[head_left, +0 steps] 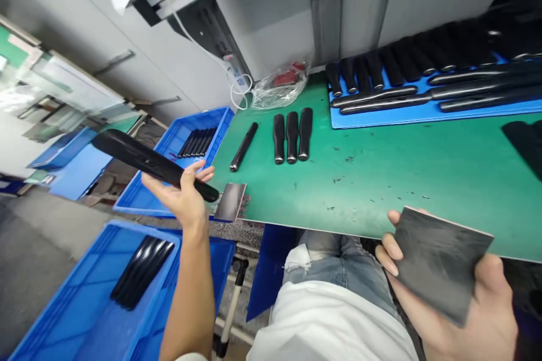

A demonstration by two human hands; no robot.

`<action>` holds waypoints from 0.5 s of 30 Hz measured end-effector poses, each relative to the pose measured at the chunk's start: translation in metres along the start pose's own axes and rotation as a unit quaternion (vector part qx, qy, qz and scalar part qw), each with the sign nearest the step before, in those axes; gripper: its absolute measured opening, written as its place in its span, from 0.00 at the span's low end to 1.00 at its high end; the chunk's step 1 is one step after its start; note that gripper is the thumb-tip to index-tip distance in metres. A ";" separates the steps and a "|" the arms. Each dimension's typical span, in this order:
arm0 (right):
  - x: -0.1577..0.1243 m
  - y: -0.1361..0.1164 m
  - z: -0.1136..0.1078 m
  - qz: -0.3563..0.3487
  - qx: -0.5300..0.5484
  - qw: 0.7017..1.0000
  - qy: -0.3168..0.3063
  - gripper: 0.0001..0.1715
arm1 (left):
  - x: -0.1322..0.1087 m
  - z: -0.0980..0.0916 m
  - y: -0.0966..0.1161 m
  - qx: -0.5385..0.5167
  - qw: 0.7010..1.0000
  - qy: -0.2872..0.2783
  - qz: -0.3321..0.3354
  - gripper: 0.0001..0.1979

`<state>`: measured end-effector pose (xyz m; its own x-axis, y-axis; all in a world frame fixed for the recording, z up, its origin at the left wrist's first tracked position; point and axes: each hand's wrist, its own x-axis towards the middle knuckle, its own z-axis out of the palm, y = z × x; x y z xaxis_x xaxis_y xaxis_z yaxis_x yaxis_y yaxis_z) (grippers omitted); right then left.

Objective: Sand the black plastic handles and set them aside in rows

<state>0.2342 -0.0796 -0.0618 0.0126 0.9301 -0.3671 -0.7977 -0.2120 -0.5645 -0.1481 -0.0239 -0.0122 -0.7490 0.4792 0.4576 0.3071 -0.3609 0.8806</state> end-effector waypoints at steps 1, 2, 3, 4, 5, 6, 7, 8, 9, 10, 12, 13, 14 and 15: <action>0.002 0.005 0.003 0.003 -0.008 1.000 -0.009 0.32 | 0.001 -0.009 -0.005 -0.007 1.000 0.019 -0.005 0.32; 0.004 0.009 0.006 0.005 -0.016 1.000 -0.017 0.32 | -0.001 -0.014 -0.011 -0.017 0.999 0.027 -0.025 0.27; 0.005 0.013 0.009 0.006 -0.025 0.999 -0.023 0.33 | -0.003 -0.015 -0.018 -0.029 0.998 0.032 -0.051 0.19; 0.006 0.016 0.011 0.007 -0.034 0.999 -0.028 0.33 | -0.006 -0.015 -0.026 -0.037 0.996 0.038 -0.074 0.13; 0.007 0.019 0.013 0.007 -0.043 0.999 -0.032 0.33 | -0.008 -0.012 -0.035 -0.041 0.994 0.048 -0.089 0.13; 0.007 0.022 0.016 0.007 -0.051 0.998 -0.036 0.33 | -0.009 -0.008 -0.043 -0.039 0.993 0.060 -0.096 0.16; 0.008 0.024 0.020 0.005 -0.059 0.997 -0.040 0.33 | -0.009 -0.004 -0.050 -0.038 0.992 0.072 -0.100 0.19; 0.008 0.027 0.024 0.002 -0.067 0.997 -0.046 0.32 | -0.008 0.000 -0.056 -0.036 0.991 0.082 -0.103 0.21; 0.007 0.029 0.029 0.000 -0.075 0.996 -0.056 0.32 | -0.006 0.002 -0.060 -0.036 0.990 0.084 -0.106 0.22; 0.007 0.031 0.034 -0.004 -0.082 0.994 -0.067 0.32 | -0.005 0.003 -0.063 -0.037 0.990 0.080 -0.112 0.22; 0.007 0.034 0.042 -0.015 -0.100 0.991 -0.085 0.33 | -0.005 0.001 -0.062 -0.042 0.989 0.059 -0.126 0.21; 0.007 0.035 0.045 -0.019 -0.109 0.990 -0.090 0.33 | -0.006 -0.001 -0.061 -0.044 0.989 0.046 -0.135 0.22; 0.007 0.035 0.047 -0.022 -0.114 0.989 -0.094 0.34 | -0.007 -0.003 -0.059 -0.045 0.988 0.033 -0.146 0.22; 0.007 0.036 0.049 -0.021 -0.114 0.988 -0.098 0.33 | -0.008 -0.004 -0.058 -0.046 0.987 0.022 -0.155 0.22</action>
<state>0.1761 -0.0658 -0.0488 -0.0912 0.9750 -0.2024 -0.6414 -0.2130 -0.7371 -0.1621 -0.0101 -0.0678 -0.8243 0.5426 0.1613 0.0072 -0.2749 0.9614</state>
